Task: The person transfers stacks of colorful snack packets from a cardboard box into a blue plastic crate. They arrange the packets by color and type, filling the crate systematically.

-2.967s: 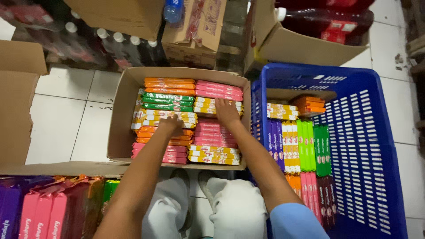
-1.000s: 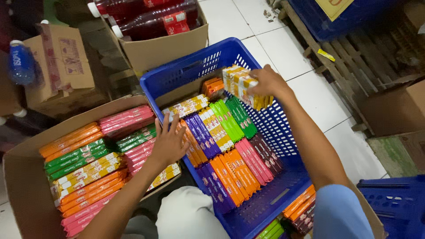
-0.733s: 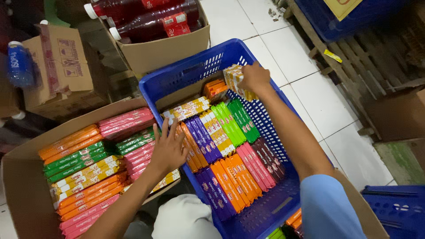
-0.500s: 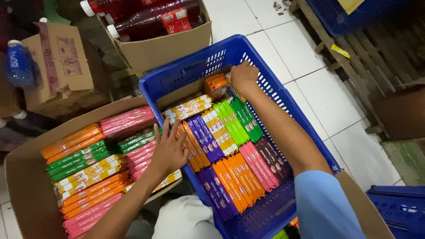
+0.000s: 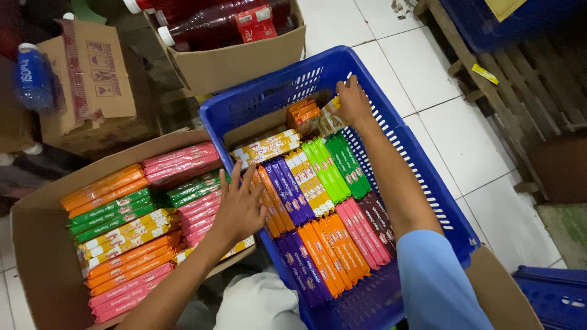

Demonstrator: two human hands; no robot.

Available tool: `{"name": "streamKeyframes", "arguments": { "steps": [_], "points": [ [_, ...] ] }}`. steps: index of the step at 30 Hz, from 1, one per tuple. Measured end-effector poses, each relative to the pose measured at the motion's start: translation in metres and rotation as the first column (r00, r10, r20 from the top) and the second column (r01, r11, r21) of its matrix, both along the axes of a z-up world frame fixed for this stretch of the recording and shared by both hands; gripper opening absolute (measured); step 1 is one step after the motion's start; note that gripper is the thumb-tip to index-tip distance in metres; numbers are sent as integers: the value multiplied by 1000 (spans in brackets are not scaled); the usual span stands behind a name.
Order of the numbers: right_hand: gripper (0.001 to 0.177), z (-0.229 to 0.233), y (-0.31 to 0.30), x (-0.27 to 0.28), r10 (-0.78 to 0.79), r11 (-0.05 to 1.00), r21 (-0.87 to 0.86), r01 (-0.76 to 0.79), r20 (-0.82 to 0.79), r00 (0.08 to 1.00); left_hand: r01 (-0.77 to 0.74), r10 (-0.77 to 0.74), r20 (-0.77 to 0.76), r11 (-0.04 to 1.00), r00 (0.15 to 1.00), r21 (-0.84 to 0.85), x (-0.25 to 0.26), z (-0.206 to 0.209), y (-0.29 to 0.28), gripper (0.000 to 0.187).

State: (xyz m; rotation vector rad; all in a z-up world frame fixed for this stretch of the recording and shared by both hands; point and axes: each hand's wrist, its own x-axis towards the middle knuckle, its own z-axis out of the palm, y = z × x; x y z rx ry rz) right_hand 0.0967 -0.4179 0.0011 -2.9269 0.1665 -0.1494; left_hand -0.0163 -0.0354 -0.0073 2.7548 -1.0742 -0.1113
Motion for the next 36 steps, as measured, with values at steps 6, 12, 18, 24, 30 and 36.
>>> {"name": "streamKeyframes", "arguments": {
  "steps": [6, 12, 18, 24, 30, 36],
  "points": [
    [35, -41, 2, 23, -47, 999, 21, 43, 238, 970, 6, -4, 33, 999, 999, -51, 0, 2, -2, 44],
    [49, -59, 0, 34, -53, 990, 140, 2, 363, 930, 7, -7, -10, 997, 1000, -73, 4, 4, -4, 45],
    [48, -64, 0, 17, -54, 996, 92, 5, 541, 839, 7, -7, -4, 998, 1000, -61, 5, 8, -7, 44],
    [42, -108, -10, -4, -72, 991, 130, -15, 636, 768, 11, -11, 0, 995, 1000, -95, 4, 6, -7, 41],
    [44, -116, -11, -1, -32, 990, 139, -29, 418, 908, 13, -12, 21, 999, 1000, -48, 5, 3, -6, 45],
    [45, -72, 17, -10, -51, 999, 28, 47, 216, 975, 8, -9, -12, 998, 1000, -64, 5, 11, -6, 43]
  ]
}}
